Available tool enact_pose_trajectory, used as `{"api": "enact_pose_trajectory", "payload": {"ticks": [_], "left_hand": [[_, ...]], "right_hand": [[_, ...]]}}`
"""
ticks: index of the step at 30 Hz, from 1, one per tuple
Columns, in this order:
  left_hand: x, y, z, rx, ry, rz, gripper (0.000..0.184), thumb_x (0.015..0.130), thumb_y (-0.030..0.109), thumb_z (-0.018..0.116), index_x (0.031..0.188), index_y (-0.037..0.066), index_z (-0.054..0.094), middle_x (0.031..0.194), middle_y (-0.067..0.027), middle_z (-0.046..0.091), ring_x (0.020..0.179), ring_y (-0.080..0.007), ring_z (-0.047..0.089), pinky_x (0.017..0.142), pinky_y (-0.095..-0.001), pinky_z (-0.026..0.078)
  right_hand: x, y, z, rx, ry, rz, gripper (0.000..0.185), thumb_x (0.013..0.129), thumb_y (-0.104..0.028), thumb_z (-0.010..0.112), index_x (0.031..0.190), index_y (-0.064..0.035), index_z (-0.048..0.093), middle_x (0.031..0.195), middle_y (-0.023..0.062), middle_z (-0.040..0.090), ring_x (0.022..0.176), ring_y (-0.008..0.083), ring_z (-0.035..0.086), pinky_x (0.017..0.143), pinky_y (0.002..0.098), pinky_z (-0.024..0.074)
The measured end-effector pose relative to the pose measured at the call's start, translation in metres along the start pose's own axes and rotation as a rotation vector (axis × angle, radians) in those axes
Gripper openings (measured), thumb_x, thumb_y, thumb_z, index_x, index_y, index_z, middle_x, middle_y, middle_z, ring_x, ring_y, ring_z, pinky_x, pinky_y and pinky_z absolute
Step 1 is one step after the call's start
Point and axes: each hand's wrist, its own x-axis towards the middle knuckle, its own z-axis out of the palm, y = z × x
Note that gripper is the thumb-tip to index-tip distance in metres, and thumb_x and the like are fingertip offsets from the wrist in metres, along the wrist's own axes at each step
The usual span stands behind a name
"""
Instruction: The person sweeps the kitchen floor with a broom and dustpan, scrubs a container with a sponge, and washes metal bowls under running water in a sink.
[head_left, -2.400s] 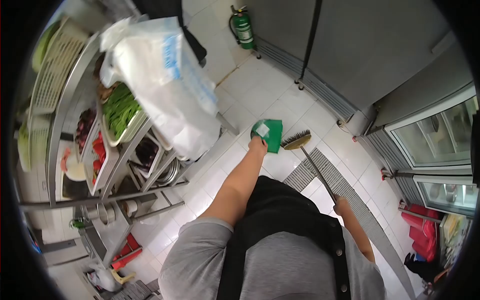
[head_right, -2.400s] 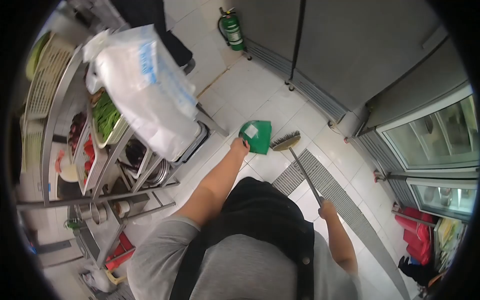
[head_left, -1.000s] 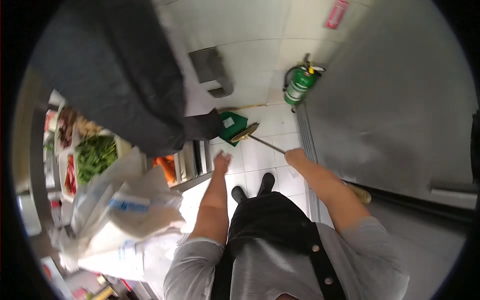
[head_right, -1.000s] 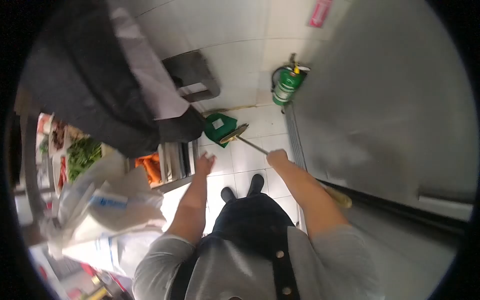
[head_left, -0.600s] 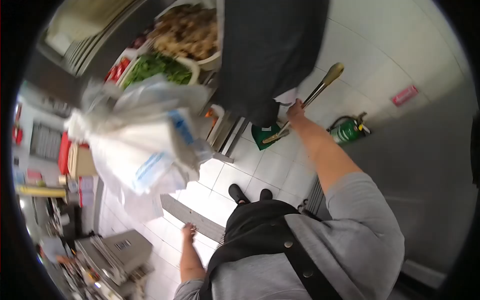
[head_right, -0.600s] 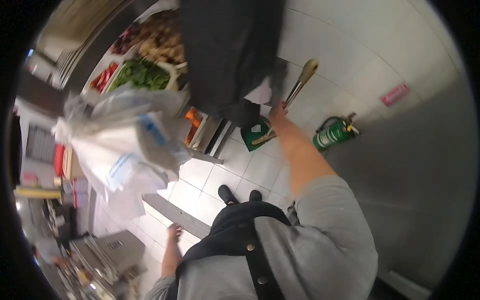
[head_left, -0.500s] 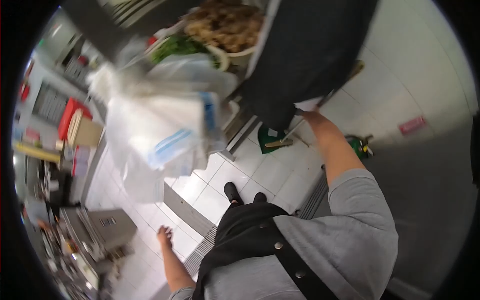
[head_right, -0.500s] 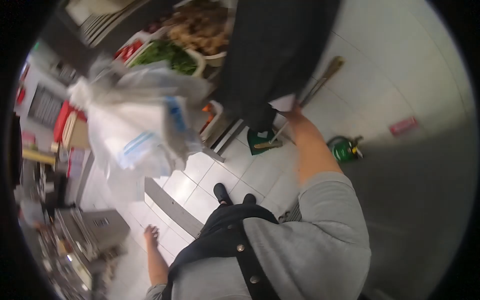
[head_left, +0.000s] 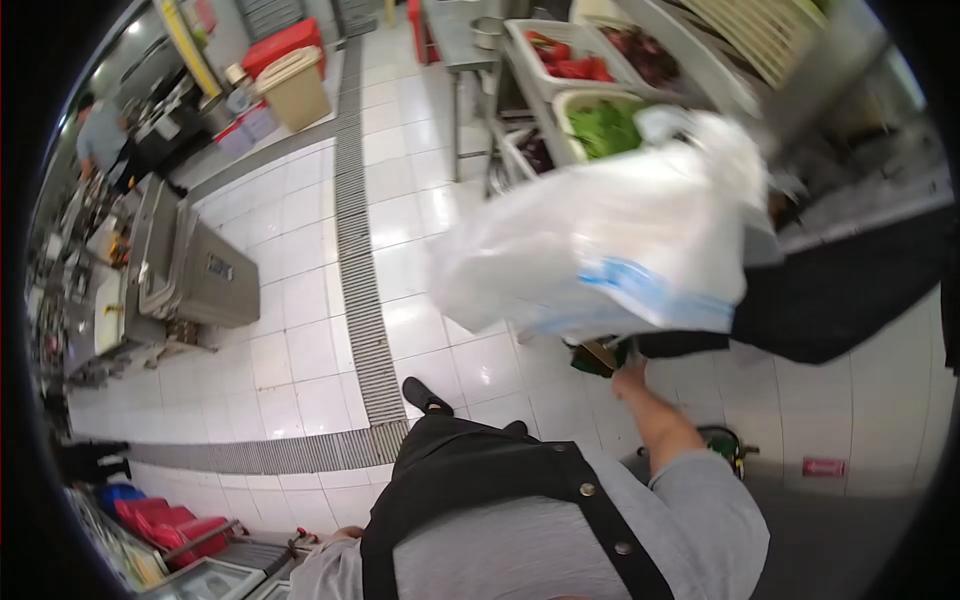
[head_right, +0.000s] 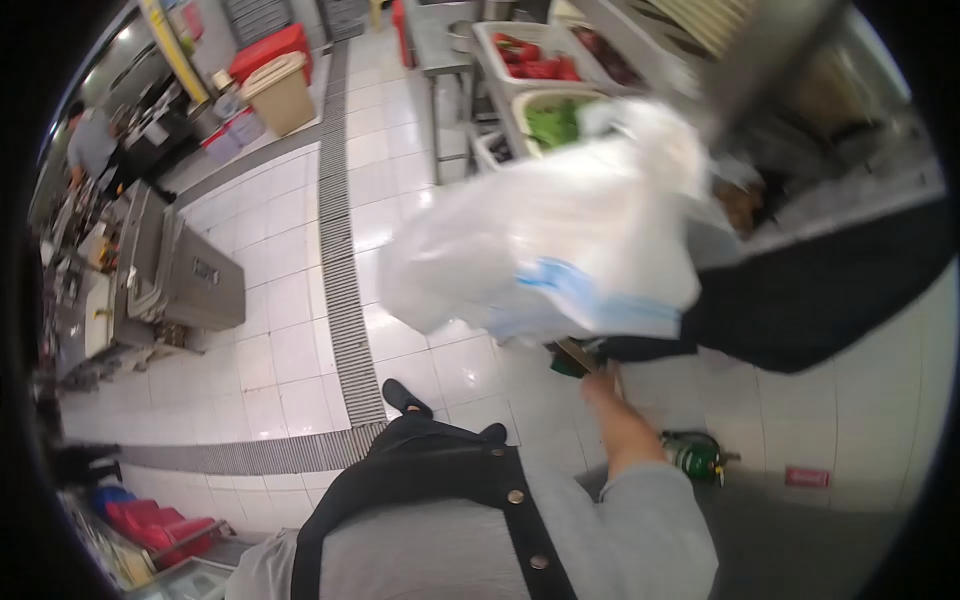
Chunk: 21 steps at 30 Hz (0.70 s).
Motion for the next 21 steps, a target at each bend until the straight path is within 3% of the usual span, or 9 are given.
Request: {"api": "enact_pose_trajectory", "payload": {"ticks": [3,6,7,10,12,14,16,18,21], "left_hand": [[0.022,0.065,-0.004,0.426,-0.011,0.227,0.024,0.081,0.030,0.062,0.094,0.011,0.065,0.087,-0.0127,0.065,0.078,-0.0293,0.060,0.067,-0.0422,0.048],[0.053,0.182,-0.045,1.296,0.326,0.676,0.025,0.078,0.032,0.065,0.088,0.010,0.069,0.093,-0.0128,0.068,0.088,-0.0304,0.063,0.076,-0.0430,0.050],[0.051,0.225,-0.058,1.303,0.460,0.684,0.026,0.078,0.033,0.066,0.087,0.009,0.070,0.095,-0.0128,0.068,0.091,-0.0308,0.064,0.079,-0.0433,0.050],[0.095,0.328,-0.092,-0.351,0.478,0.722,0.031,0.076,0.022,0.068,0.103,0.008,0.065,0.104,-0.0113,0.066,0.089,-0.0282,0.065,0.081,-0.0391,0.053],[0.086,0.407,-0.122,1.158,0.784,0.927,0.031,0.071,0.033,0.074,0.094,0.013,0.068,0.106,-0.0103,0.066,0.099,-0.0290,0.062,0.089,-0.0401,0.051],[0.059,0.479,-0.132,1.053,0.754,1.177,0.029,0.073,0.028,0.073,0.095,0.009,0.069,0.107,-0.0117,0.066,0.100,-0.0283,0.063,0.085,-0.0394,0.051],[-0.009,0.543,-0.126,-0.163,0.235,0.811,0.036,0.074,0.010,0.070,0.110,0.005,0.065,0.109,-0.0166,0.065,0.103,-0.0297,0.062,0.087,-0.0366,0.050],[-0.061,0.572,-0.129,0.006,0.446,0.950,0.039,0.074,0.010,0.070,0.112,0.005,0.064,0.110,-0.0181,0.064,0.103,-0.0314,0.062,0.088,-0.0379,0.050],[-0.038,0.610,-0.157,0.172,0.586,1.009,0.042,0.073,0.011,0.071,0.114,0.006,0.064,0.106,-0.0196,0.066,0.102,-0.0319,0.062,0.088,-0.0384,0.050]], "right_hand": [[0.014,-0.101,0.069,0.081,-0.276,-0.129,0.050,0.080,-0.029,0.062,0.125,-0.0081,0.056,0.142,0.0174,0.043,0.134,0.0338,0.035,0.109,0.0653,0.0076],[0.019,-0.180,0.092,0.402,-0.243,-0.181,0.047,0.081,-0.027,0.063,0.122,-0.0059,0.058,0.130,0.0170,0.049,0.120,0.0316,0.042,0.100,0.0587,0.0177],[0.022,-0.202,0.091,0.493,-0.220,-0.197,0.046,0.081,-0.027,0.063,0.121,-0.0052,0.059,0.127,0.0168,0.051,0.116,0.0309,0.044,0.097,0.0565,0.0211],[0.049,-0.242,0.064,0.619,-0.130,-0.242,0.042,0.081,-0.025,0.063,0.117,-0.0030,0.060,0.115,0.0164,0.057,0.102,0.0287,0.051,0.088,0.0499,0.0313],[0.076,-0.255,0.043,0.630,-0.057,-0.293,0.040,0.082,-0.024,0.064,0.115,-0.0016,0.062,0.108,0.0161,0.061,0.093,0.0272,0.056,0.082,0.0455,0.0381],[0.108,-0.258,0.013,0.616,0.068,-0.316,0.039,0.082,-0.023,0.064,0.113,-0.0001,0.063,0.100,0.0158,0.065,0.084,0.0257,0.061,0.076,0.0411,0.0449],[0.147,-0.258,-0.023,0.671,0.193,-0.255,0.037,0.082,-0.022,0.065,0.110,0.0013,0.064,0.093,0.0155,0.069,0.075,0.0242,0.065,0.070,0.0367,0.0517],[0.173,-0.268,-0.071,1.176,0.315,0.019,0.033,0.079,-0.019,0.066,0.105,-0.0006,0.066,0.084,0.0161,0.070,0.075,0.0251,0.067,0.070,0.0369,0.0514],[0.195,-0.285,-0.130,1.037,0.420,-0.028,0.031,0.079,-0.019,0.064,0.105,-0.0027,0.067,0.088,0.0172,0.069,0.076,0.0252,0.067,0.071,0.0379,0.0515]]}}
